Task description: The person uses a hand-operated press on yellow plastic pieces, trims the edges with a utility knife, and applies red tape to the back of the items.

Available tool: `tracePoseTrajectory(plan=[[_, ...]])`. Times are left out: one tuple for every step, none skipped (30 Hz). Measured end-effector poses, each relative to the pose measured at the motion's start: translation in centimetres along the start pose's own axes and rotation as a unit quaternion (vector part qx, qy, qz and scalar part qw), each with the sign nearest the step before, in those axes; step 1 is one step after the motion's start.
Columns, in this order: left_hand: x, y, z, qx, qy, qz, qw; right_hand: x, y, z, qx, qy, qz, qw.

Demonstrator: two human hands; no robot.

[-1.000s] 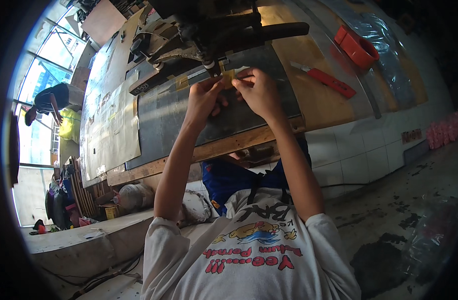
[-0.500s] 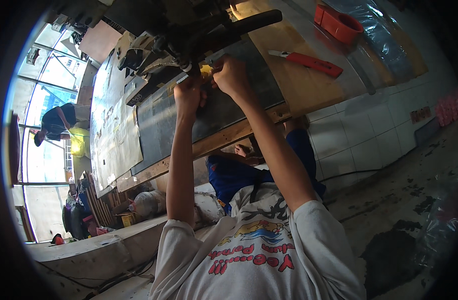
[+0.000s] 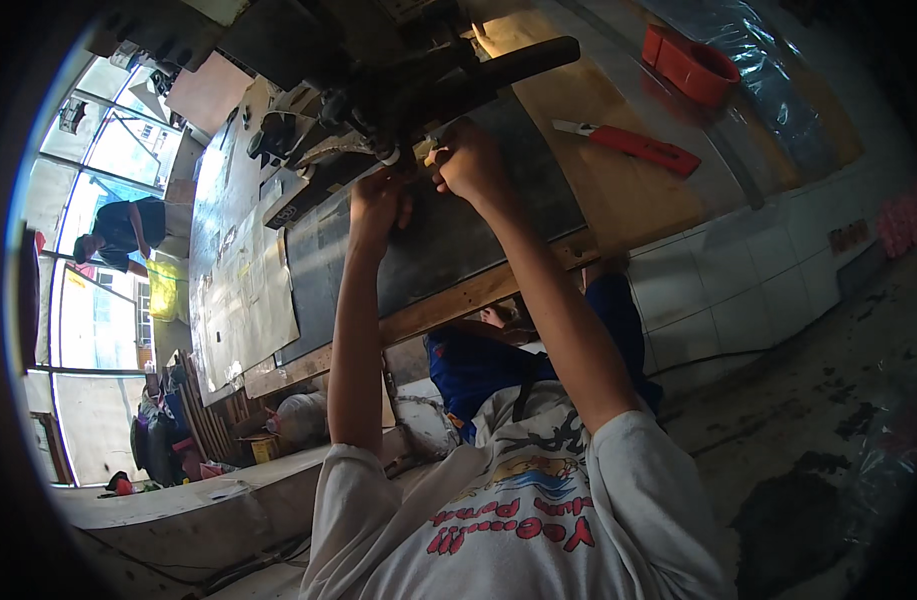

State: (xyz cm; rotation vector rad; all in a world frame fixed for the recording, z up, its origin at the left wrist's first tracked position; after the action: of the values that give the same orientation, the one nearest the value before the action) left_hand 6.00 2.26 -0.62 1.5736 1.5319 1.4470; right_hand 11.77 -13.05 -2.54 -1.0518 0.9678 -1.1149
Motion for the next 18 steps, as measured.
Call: tracePoseTrajectory(plan=[[0.1, 0.0, 0.1, 0.001, -0.003, 0.016, 1.0, 0.0, -0.1, 0.0, 0.0, 0.005, -0.007, 1.0], [0.2, 0.0, 0.2, -0.006, -0.007, 0.012, 1.0, -0.1, -0.2, 0.1, -0.007, 0.002, -0.008, 1.0], [0.4, -0.1, 0.2, 0.003, -0.004, -0.001, 1.0, -0.2, -0.2, 0.2, -0.014, 0.001, -0.009, 1.0], [0.4, -0.3, 0.3, 0.026, 0.004, -0.01, 1.0, -0.3, -0.2, 0.3, -0.013, 0.002, -0.01, 1.0], [0.4, -0.4, 0.3, 0.012, -0.001, -0.015, 1.0, -0.3, -0.2, 0.4, -0.016, 0.003, -0.017, 1.0], [0.4, -0.5, 0.3, 0.004, 0.001, -0.009, 1.0, -0.4, -0.2, 0.4, -0.031, 0.002, -0.024, 0.999], [0.3, -0.7, 0.2, -0.001, 0.006, -0.004, 1.0, -0.4, -0.2, 0.5, -0.021, 0.003, -0.026, 0.999], [0.1, -0.8, 0.2, -0.003, 0.004, -0.005, 1.0, -0.4, -0.1, 0.6, -0.03, 0.01, -0.013, 0.999], [0.0, -0.8, 0.2, -0.032, 0.028, 0.023, 0.999, -0.4, -0.1, 0.7, -0.047, 0.014, 0.003, 0.999], [-0.1, -0.9, 0.2, -0.06, 0.053, 0.052, 0.995, -0.4, -0.1, 0.7, -0.038, 0.018, -0.001, 0.999], [-0.3, -0.9, 0.2, -0.06, 0.053, 0.051, 0.995, -0.4, -0.2, 0.8, -0.033, 0.006, -0.029, 0.999], [-0.4, -0.6, -0.1, -0.165, 0.127, 0.123, 0.97, -0.4, -0.3, 0.9, -0.034, -0.002, -0.058, 0.998], [-0.5, -0.3, -0.3, -0.236, 0.197, 0.199, 0.931, -0.4, -0.4, 0.9, -0.028, -0.004, -0.056, 0.998], [-0.6, -0.2, -0.6, -0.266, 0.197, 0.193, 0.924, -0.4, -0.5, 0.8, -0.029, 0.005, -0.065, 0.997], [-0.8, -0.3, -0.8, -0.254, 0.212, 0.236, 0.914, -0.4, -0.5, 0.8, -0.036, 0.008, -0.069, 0.997], [-0.9, -0.3, -1.0, -0.241, 0.228, 0.278, 0.902, -0.4, -0.7, 0.8, -0.028, 0.013, -0.075, 0.997], [-0.9, -0.2, -1.1, -0.241, 0.228, 0.278, 0.901, -0.4, -0.8, 0.8, -0.032, 0.012, -0.081, 0.996], [-0.9, -0.1, -1.2, -0.247, 0.231, 0.302, 0.892, -0.4, -0.8, 0.7, -0.039, 0.01, -0.083, 0.996]])
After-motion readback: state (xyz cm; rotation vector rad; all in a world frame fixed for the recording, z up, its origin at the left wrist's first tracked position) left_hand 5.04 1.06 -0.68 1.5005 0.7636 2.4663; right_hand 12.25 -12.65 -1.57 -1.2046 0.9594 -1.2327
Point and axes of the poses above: each hand's wrist, its own z-axis towards the middle knuckle, its own x-axis out of the back of the hand, y = z × x, the point moved 2 cm from there along z, towards the middle knuckle, and after that the axes turned 14 degrees about x, right-handed, at the moved point
